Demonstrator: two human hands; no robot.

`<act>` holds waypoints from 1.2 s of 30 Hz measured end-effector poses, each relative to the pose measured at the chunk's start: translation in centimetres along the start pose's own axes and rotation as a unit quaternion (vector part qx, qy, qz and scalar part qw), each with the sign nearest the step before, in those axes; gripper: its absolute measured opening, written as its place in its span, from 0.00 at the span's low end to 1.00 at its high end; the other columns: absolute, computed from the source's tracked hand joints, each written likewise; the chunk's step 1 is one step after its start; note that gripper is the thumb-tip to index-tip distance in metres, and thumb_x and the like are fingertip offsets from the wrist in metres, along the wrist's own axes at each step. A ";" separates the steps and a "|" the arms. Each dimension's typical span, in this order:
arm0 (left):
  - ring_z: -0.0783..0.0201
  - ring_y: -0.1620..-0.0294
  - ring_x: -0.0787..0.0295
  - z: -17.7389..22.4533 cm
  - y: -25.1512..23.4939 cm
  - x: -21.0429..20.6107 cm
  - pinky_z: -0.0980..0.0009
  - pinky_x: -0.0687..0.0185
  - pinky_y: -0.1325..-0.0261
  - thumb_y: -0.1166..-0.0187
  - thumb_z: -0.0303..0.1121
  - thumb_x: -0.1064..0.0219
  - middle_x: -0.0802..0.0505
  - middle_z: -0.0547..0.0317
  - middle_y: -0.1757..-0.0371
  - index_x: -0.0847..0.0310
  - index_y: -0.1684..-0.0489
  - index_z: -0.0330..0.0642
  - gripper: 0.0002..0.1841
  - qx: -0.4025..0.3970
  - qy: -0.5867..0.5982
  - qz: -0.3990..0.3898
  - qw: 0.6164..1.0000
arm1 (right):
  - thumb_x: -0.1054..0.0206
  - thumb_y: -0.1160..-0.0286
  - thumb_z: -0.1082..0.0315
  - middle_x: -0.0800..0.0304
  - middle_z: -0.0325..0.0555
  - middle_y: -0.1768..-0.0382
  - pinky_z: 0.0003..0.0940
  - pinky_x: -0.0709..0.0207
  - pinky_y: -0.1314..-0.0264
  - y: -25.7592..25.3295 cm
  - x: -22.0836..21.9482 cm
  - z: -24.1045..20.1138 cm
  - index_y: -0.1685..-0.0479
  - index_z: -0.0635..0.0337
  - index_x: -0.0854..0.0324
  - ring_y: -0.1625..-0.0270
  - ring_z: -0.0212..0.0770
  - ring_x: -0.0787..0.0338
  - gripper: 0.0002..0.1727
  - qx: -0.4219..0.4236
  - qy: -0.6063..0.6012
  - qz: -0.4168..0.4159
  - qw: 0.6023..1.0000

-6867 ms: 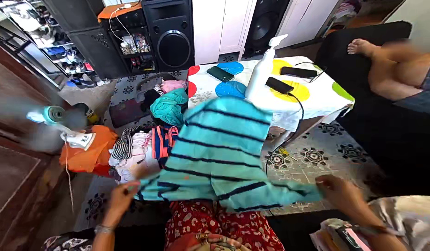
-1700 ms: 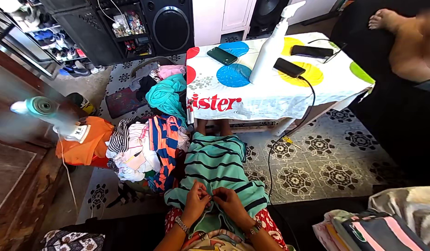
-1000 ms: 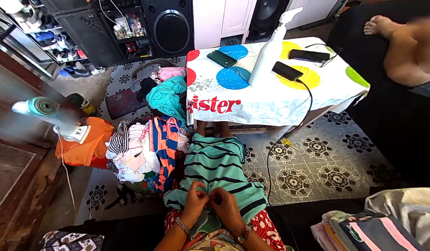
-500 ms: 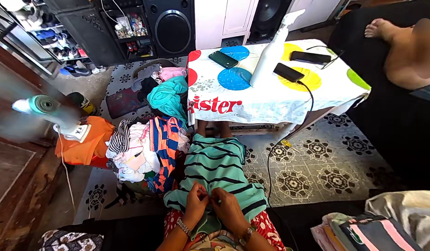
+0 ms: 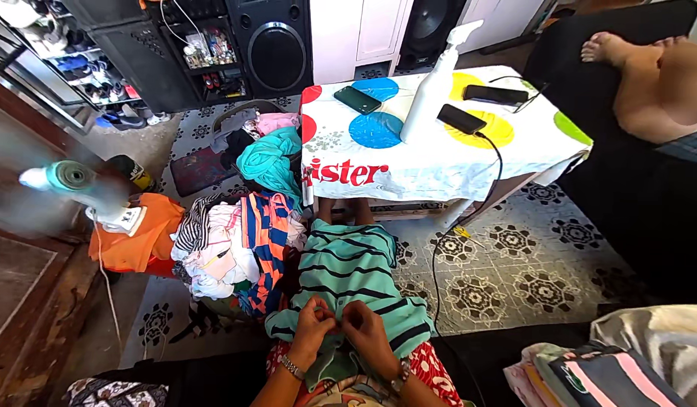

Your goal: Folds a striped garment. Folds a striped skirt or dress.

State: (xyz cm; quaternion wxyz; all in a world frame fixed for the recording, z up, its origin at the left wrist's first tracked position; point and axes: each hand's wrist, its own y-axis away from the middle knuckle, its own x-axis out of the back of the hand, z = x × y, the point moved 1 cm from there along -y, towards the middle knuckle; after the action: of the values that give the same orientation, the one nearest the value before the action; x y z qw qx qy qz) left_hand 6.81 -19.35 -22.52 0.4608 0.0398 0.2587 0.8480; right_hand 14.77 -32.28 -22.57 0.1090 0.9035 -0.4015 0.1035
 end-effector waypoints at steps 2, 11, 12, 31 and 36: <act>0.65 0.70 0.08 -0.2 -0.1 0.3 0.69 0.10 0.62 0.30 0.13 0.35 0.08 0.54 0.65 0.32 0.48 0.32 0.16 -0.033 0.005 -0.028 0.999 | 0.33 0.30 0.80 0.12 0.44 0.70 0.29 0.16 0.65 -0.9 0.6 -0.3 0.55 0.70 0.20 0.72 0.33 0.13 0.08 -0.139 -0.133 -0.025 0.981; 0.60 0.55 0.06 0.6 0.2 2.5 0.64 0.08 0.49 0.23 0.20 0.34 0.07 0.46 0.51 0.23 0.41 0.26 0.14 -0.110 -0.216 -0.050 0.969 | 0.38 0.22 0.79 0.10 0.61 0.48 0.47 0.14 0.41 -3.0 7.8 0.1 0.45 0.74 0.16 0.47 0.52 0.07 0.12 -0.040 0.140 -0.080 0.986; 0.59 0.51 0.06 0.8 0.5 3.7 0.63 0.09 0.46 0.22 0.21 0.34 0.07 0.45 0.48 0.20 0.42 0.27 0.13 -0.131 -0.263 -0.031 0.955 | 0.39 0.25 0.82 0.12 0.65 0.42 0.55 0.17 0.36 -3.1 9.9 0.5 0.45 0.72 0.14 0.40 0.60 0.10 0.14 -0.012 0.240 -0.072 0.968; 0.51 0.42 0.12 17.9 -4.2 7.9 0.53 0.18 0.35 0.22 0.21 0.40 0.09 0.37 0.46 0.15 0.47 0.25 0.12 -0.419 -0.326 0.126 0.838 | 0.46 0.24 0.66 0.20 0.51 0.78 0.53 0.26 0.69 -3.1 22.4 -13.8 0.56 0.67 0.16 0.73 0.48 0.17 0.15 0.181 0.318 0.078 0.927; 0.52 0.38 0.13 23.0 -5.0 11.9 0.50 0.19 0.33 0.20 0.20 0.40 0.09 0.43 0.42 0.13 0.44 0.32 0.13 -0.438 -0.396 0.147 0.793 | 0.37 0.16 0.54 0.10 0.47 0.42 0.30 0.16 0.38 4.6 17.6 -19.9 0.28 0.58 0.23 0.41 0.35 0.10 0.24 0.361 0.239 -0.232 0.871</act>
State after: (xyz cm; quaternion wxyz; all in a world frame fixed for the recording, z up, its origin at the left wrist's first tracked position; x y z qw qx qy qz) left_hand 10.85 1.64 -7.04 0.3604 0.2037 -0.3548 0.8383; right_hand 20.91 -42.02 1.81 -0.1118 0.8948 -0.0764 0.4255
